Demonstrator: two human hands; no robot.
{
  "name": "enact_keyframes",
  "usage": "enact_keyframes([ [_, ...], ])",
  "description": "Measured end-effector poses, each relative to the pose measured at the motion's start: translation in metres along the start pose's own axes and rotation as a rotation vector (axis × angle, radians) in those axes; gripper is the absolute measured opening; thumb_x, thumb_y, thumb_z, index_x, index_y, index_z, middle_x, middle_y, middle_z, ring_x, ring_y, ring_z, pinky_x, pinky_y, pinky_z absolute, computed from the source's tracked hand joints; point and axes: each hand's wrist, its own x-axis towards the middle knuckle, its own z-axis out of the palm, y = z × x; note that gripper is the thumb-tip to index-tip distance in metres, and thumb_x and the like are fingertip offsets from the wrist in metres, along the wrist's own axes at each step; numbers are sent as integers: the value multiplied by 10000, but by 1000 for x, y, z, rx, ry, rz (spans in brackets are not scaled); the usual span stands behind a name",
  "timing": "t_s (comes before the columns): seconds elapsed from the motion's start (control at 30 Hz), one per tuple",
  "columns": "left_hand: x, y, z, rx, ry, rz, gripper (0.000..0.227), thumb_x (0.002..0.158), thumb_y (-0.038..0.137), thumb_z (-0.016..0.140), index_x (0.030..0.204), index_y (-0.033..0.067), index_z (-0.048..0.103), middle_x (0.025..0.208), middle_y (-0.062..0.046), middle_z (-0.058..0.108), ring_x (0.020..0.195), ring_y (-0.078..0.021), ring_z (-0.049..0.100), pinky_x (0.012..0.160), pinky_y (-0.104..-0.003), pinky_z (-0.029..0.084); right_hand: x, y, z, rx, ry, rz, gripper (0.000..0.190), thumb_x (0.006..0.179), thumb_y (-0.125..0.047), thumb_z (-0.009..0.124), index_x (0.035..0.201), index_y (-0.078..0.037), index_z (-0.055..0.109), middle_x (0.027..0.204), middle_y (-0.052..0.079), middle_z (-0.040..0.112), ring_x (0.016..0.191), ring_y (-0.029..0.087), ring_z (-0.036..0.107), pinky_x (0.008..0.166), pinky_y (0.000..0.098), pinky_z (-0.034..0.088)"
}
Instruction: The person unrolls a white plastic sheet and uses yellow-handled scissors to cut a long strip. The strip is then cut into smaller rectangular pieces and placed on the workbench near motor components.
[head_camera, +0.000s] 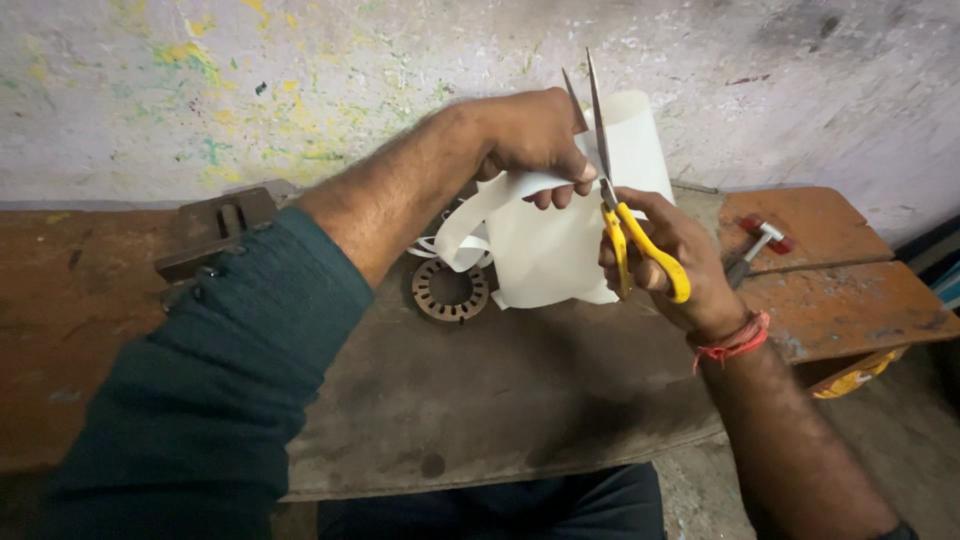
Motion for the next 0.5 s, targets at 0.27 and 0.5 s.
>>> enact_keyframes([
  [0.27,2,-5,-2,-5,-22,-1,193,912,101,694,943,-82,746,699,-140,733,529,-169,680,447,-295,540,0,6,5,17,42,13,996,724,-321,956,1507,20,442,973,140,635,794,191,614,626,300,512],
  [0.5,3,-8,3,45,-57,-25,203,926,121,683,962,-67,748,704,-118,733,541,-165,680,457,-292,532,1,7,2,30,3,-17,941,774,-353,921,1511,10,462,988,131,648,802,178,623,642,288,518],
])
